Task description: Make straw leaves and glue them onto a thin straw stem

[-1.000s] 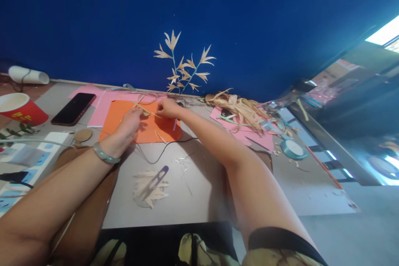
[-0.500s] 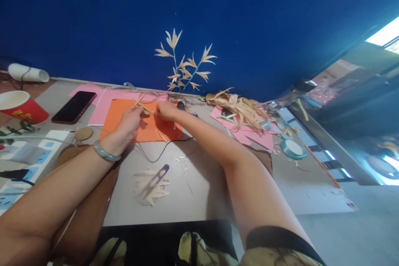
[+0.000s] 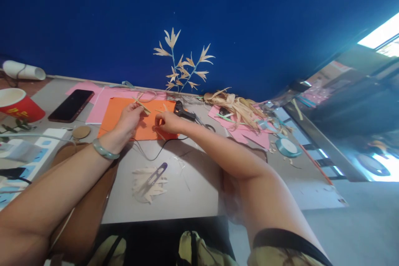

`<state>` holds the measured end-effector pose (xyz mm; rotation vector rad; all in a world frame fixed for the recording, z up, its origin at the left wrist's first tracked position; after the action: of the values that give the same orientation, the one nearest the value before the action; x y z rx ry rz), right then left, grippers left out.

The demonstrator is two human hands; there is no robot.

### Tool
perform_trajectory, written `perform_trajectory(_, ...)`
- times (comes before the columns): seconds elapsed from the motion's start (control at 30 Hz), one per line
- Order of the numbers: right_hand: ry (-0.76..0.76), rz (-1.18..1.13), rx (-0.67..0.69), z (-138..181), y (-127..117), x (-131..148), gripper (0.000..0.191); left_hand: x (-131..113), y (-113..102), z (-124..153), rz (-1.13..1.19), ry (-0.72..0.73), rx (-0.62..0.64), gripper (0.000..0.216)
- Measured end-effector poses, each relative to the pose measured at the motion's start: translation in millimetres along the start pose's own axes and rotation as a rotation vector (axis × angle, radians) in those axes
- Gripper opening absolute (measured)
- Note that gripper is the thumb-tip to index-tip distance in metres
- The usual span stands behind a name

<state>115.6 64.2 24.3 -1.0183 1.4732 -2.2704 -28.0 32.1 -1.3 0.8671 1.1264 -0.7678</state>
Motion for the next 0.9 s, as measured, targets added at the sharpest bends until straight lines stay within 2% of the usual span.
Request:
perform_trajectory(0.13, 0.06, 0.166, -0.053, 1.1, 8.4, 3.1, 0.02, -0.8, -0.1, 1.0, -0.006, 0.043, 0.005, 0.005)
perform_trajectory(0.23, 0.104, 0.283, -0.023, 0.0, 14.5, 6.0, 0.023, -0.1, -0.2, 1.3, 0.01, 0.099, 0.013, 0.005)
perform_trajectory(0.37, 0.12, 0.326, 0.006, -3.5, 26.0, 9.2, 0.028, 2.8, -0.6, -0.2, 0.021, 0.157, 0.016, 0.007)
perform_trajectory(0.5, 0.093, 0.331, 0.025, -7.0, 29.4, 7.3, 0.025, 4.8, -1.5, -3.2, 0.018, 0.174, -0.001, 0.021)
perform_trajectory(0.67, 0.052, 0.212, -0.003, 2.2, 10.2, -0.5, 0.018, 1.8, -3.1, -2.6, -0.055, 0.172, -0.059, 0.025)
perform_trajectory(0.8, -0.002, 0.15, -0.019, 20.1, 0.9, 1.2, 0.007, -2.0, -1.6, 1.6, -0.07, 0.21, 0.005, 0.018)
perform_trajectory(0.9, -0.05, 0.161, -0.023, 36.7, 5.8, 9.0, 0.011, -2.3, -0.3, 2.6, -0.097, 0.246, 0.062, 0.013)
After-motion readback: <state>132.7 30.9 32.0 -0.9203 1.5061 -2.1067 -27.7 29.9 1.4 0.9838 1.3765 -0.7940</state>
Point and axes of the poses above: each hand's wrist, its own z-axis away from the middle knuckle, its own y-axis out of the palm, x = y × z, the point moved 2 cm from there along -z, towards the middle knuckle, and after that the axes turned 6 degrees about z, right-handed, at the moved point
